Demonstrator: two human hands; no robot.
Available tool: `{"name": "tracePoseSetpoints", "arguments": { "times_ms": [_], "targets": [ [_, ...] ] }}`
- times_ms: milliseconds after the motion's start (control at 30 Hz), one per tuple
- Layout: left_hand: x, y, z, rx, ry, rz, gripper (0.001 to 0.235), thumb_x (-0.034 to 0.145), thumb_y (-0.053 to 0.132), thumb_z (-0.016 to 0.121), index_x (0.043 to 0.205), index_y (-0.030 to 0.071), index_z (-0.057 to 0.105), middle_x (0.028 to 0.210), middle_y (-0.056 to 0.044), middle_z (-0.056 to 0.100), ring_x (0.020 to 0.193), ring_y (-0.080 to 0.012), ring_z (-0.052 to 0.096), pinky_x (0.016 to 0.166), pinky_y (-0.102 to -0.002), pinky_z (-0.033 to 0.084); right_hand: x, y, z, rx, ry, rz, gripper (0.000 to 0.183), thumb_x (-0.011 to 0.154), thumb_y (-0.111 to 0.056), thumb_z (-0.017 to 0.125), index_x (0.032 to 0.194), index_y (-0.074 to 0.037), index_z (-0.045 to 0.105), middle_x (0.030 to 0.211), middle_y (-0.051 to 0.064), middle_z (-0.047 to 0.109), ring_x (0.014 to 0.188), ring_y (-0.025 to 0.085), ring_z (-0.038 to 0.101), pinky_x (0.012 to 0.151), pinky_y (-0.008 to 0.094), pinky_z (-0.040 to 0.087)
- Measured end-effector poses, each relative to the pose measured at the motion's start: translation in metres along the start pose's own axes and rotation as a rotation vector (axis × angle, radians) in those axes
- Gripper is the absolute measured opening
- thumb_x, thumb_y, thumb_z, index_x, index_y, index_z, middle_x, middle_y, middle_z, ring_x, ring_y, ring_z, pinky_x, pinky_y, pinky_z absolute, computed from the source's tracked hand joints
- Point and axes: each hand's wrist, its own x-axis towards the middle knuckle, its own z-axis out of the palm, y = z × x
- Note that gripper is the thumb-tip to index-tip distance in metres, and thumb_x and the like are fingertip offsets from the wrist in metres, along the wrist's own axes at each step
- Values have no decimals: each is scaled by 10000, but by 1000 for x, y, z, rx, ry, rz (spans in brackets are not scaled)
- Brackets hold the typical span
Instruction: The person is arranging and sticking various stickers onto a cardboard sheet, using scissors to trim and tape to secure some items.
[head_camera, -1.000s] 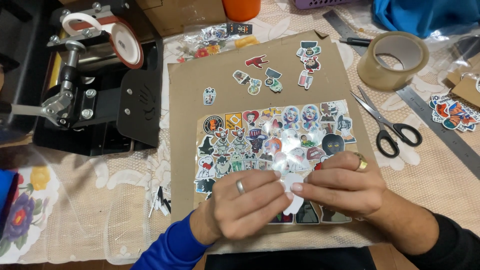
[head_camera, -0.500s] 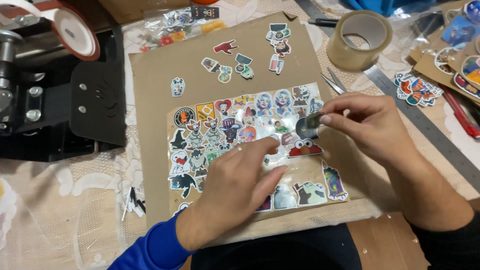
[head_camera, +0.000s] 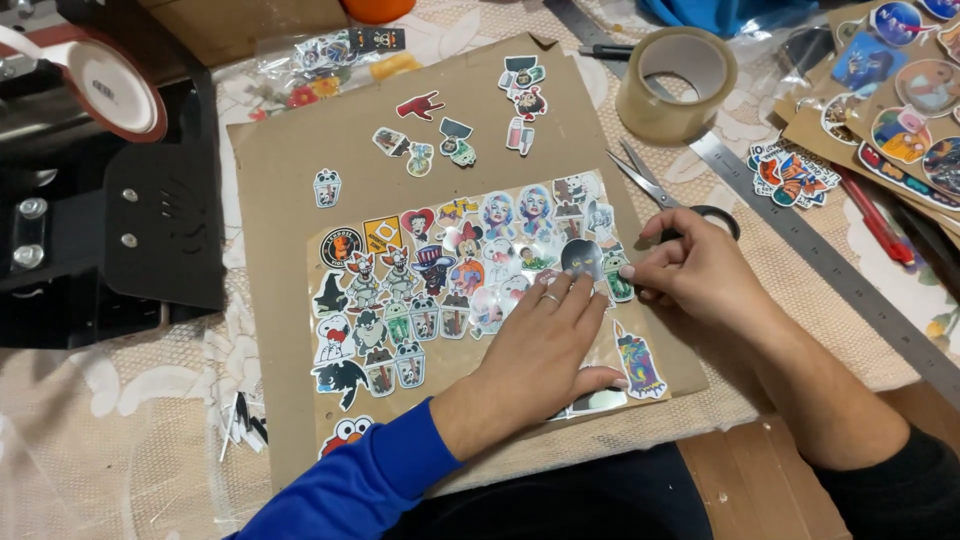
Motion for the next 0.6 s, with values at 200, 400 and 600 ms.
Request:
{"name": "tracePoseSetpoints", "arguments": {
  "times_ms": [200,400,600],
  "targets": [
    [2,-4,21,69,7,-7,854,921,657,359,1434,-21,439,1440,-275,452,1385,-443,419,1148,-563,289,-1,-6,3,-230,31,13,416,754,-60,806,1111,-48,592,719,147,749,577,193,709,537,275,568],
    [2,-2,19,40,-3,-4,841,940,652,308,1451,-1,447,1424,-287,458,1382,-455,413,1133,-588,285,-2,-18,0,-505,18,-32,394,763,-193,828,1096,-115,634,716,55,764,652,193,749,758,304,528],
    [2,-4,23,65,-4,1,844,943,658,280,1472,18,433,1439,-279,446,1384,-445,408,1128,-579,283,-13,-28,7,-617,71,-40,371,756,-236,804,1080,-143,647,741,29,769,814,258,746,861,387,510]
  ]
}}
